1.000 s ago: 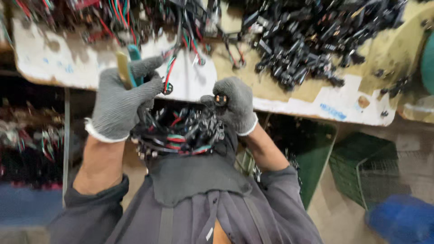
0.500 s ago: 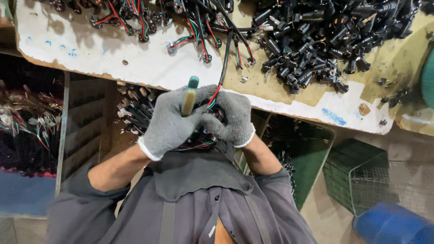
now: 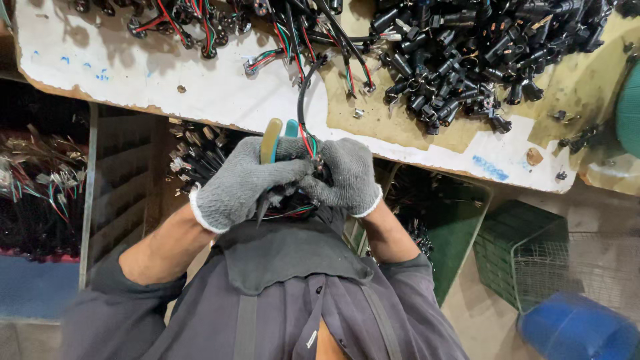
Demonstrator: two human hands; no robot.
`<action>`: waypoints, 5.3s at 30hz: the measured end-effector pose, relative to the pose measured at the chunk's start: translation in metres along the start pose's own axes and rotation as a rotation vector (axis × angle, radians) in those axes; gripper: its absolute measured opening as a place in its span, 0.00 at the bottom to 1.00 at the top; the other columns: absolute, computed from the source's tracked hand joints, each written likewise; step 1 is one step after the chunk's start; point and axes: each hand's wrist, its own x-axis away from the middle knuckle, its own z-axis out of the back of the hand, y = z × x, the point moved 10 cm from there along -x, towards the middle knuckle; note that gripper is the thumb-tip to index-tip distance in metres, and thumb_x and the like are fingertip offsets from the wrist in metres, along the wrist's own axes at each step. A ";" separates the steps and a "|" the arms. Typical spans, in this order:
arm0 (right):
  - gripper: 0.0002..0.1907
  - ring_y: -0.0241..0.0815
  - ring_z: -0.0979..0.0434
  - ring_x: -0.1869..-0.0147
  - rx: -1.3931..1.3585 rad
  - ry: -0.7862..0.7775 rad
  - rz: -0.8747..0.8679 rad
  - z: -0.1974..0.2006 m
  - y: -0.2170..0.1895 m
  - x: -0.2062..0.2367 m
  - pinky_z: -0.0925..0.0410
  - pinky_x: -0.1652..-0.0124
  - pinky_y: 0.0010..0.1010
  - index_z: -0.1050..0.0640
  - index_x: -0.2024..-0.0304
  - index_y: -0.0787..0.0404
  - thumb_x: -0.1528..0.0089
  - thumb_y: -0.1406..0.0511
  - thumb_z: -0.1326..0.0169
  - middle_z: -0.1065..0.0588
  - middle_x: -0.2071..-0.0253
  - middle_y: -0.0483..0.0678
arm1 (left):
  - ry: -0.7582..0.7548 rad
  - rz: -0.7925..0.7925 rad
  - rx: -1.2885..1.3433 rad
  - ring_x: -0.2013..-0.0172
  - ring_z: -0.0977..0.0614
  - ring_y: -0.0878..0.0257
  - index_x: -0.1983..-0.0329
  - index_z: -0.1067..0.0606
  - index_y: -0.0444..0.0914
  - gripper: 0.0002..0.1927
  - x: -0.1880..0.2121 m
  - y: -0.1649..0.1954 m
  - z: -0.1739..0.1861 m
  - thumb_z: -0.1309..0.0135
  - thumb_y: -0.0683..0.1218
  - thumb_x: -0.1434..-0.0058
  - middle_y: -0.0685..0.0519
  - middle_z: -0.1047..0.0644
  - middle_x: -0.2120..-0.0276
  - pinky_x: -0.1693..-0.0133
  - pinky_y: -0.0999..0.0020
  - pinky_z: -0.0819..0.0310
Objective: The person, wearing gloves, uses pliers to strip insulation from the ends of electrical wires at a workbench. They repeatedly grip each wire, pull the insulation off, and place the stripped wires into a growing pile on the bench, working through many wires one at a time.
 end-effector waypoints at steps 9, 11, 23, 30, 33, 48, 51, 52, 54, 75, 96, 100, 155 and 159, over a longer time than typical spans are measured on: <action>0.27 0.55 0.25 0.68 0.026 -0.096 -0.112 -0.006 0.012 0.008 0.34 0.66 0.44 0.22 0.68 0.58 0.52 0.46 0.28 0.27 0.74 0.50 | 0.119 0.021 0.117 0.80 0.29 0.73 0.58 0.18 0.31 0.15 -0.017 -0.012 0.017 0.39 0.48 0.37 0.57 0.24 0.77 0.80 0.75 0.41; 0.28 0.54 0.24 0.66 -0.031 -0.073 -0.099 -0.004 0.012 0.011 0.33 0.64 0.43 0.22 0.64 0.58 0.53 0.46 0.27 0.26 0.71 0.50 | 0.160 -0.020 0.000 0.79 0.29 0.72 0.61 0.19 0.30 0.13 -0.011 -0.008 0.014 0.37 0.47 0.38 0.56 0.24 0.76 0.78 0.74 0.39; 0.40 0.53 0.23 0.63 -0.216 0.094 -0.057 0.001 0.016 0.032 0.31 0.60 0.40 0.22 0.54 0.60 0.53 0.37 0.34 0.25 0.66 0.49 | 0.317 -0.470 -0.378 0.69 0.17 0.66 0.61 0.18 0.37 0.06 0.006 0.034 -0.018 0.36 0.43 0.40 0.52 0.17 0.69 0.64 0.69 0.22; 0.39 0.54 0.27 0.68 -0.241 0.050 -0.058 -0.002 0.016 0.026 0.34 0.64 0.40 0.23 0.60 0.60 0.48 0.33 0.42 0.31 0.73 0.50 | 0.363 -0.687 -0.541 0.66 0.19 0.62 0.57 0.21 0.34 0.09 0.006 0.028 -0.021 0.35 0.43 0.37 0.48 0.21 0.66 0.61 0.66 0.25; 0.44 0.55 0.25 0.65 -0.384 0.076 -0.068 -0.001 0.016 0.024 0.33 0.62 0.41 0.24 0.55 0.62 0.43 0.28 0.47 0.29 0.69 0.50 | 0.385 -0.628 -0.473 0.67 0.20 0.63 0.59 0.21 0.35 0.08 -0.003 0.018 -0.016 0.36 0.43 0.36 0.49 0.21 0.67 0.62 0.66 0.25; 0.46 0.52 0.22 0.63 -0.227 0.087 -0.073 0.002 0.013 0.025 0.32 0.61 0.38 0.21 0.48 0.63 0.49 0.32 0.44 0.24 0.66 0.50 | 0.278 -0.678 -0.514 0.68 0.17 0.59 0.58 0.19 0.38 0.10 -0.002 0.019 -0.023 0.34 0.45 0.40 0.51 0.18 0.68 0.63 0.65 0.24; 0.32 0.46 0.17 0.62 -0.449 0.026 -0.114 -0.006 0.014 0.021 0.28 0.58 0.34 0.19 0.52 0.58 0.37 0.38 0.44 0.20 0.63 0.49 | 0.215 -0.907 -0.688 0.67 0.19 0.55 0.61 0.19 0.38 0.07 0.007 0.045 -0.038 0.34 0.44 0.41 0.50 0.20 0.67 0.62 0.63 0.26; 0.26 0.44 0.16 0.62 -0.535 -0.010 -0.133 -0.010 0.016 0.019 0.26 0.57 0.32 0.18 0.54 0.55 0.31 0.41 0.43 0.18 0.63 0.49 | 0.166 -0.983 -0.764 0.67 0.20 0.53 0.62 0.19 0.38 0.08 0.009 0.056 -0.044 0.33 0.44 0.41 0.50 0.20 0.68 0.63 0.62 0.27; 0.19 0.45 0.17 0.63 -0.536 -0.087 -0.194 -0.016 0.022 0.017 0.27 0.58 0.33 0.18 0.55 0.57 0.35 0.50 0.41 0.19 0.63 0.49 | 0.085 -1.042 -0.866 0.68 0.20 0.53 0.64 0.20 0.38 0.09 0.009 0.078 -0.050 0.33 0.47 0.42 0.48 0.21 0.69 0.65 0.61 0.27; 0.24 0.56 0.26 0.51 -0.064 -0.438 0.302 -0.025 -0.066 0.012 0.33 0.48 0.47 0.25 0.56 0.59 0.45 0.55 0.30 0.26 0.57 0.53 | 0.284 -1.224 -1.212 0.62 0.18 0.54 0.61 0.23 0.38 0.07 0.032 0.113 -0.031 0.46 0.37 0.42 0.48 0.19 0.57 0.60 0.59 0.24; 0.19 0.40 0.25 0.58 0.009 0.559 -0.198 0.133 0.105 -0.025 0.33 0.55 0.32 0.25 0.58 0.62 0.46 0.66 0.30 0.26 0.61 0.48 | 0.668 -0.477 -1.417 0.68 0.19 0.42 0.51 0.19 0.43 0.20 -0.088 0.059 0.066 0.35 0.56 0.42 0.40 0.23 0.64 0.67 0.48 0.25; 0.09 0.37 0.26 0.53 -0.474 0.739 -0.122 0.107 0.080 -0.002 0.30 0.49 0.25 0.27 0.55 0.59 0.30 0.67 0.38 0.28 0.58 0.45 | 0.579 -0.595 -1.305 0.65 0.17 0.45 0.48 0.18 0.43 0.19 -0.074 0.084 0.054 0.35 0.52 0.42 0.41 0.19 0.63 0.63 0.52 0.24; 0.24 0.56 0.29 0.55 0.779 0.369 -0.650 0.073 0.151 -0.023 0.39 0.60 0.50 0.19 0.66 0.60 0.46 0.47 0.32 0.26 0.61 0.55 | 0.777 -0.945 -1.206 0.73 0.20 0.53 0.67 0.19 0.38 0.14 -0.038 0.084 0.019 0.30 0.53 0.42 0.45 0.22 0.71 0.68 0.61 0.26; 0.23 0.53 0.30 0.53 0.777 0.345 -0.526 0.053 0.137 -0.030 0.40 0.57 0.50 0.20 0.62 0.60 0.39 0.48 0.32 0.28 0.59 0.53 | 0.727 -0.831 -1.483 0.73 0.19 0.49 0.68 0.18 0.40 0.15 -0.048 0.043 0.032 0.26 0.54 0.41 0.45 0.23 0.74 0.71 0.56 0.27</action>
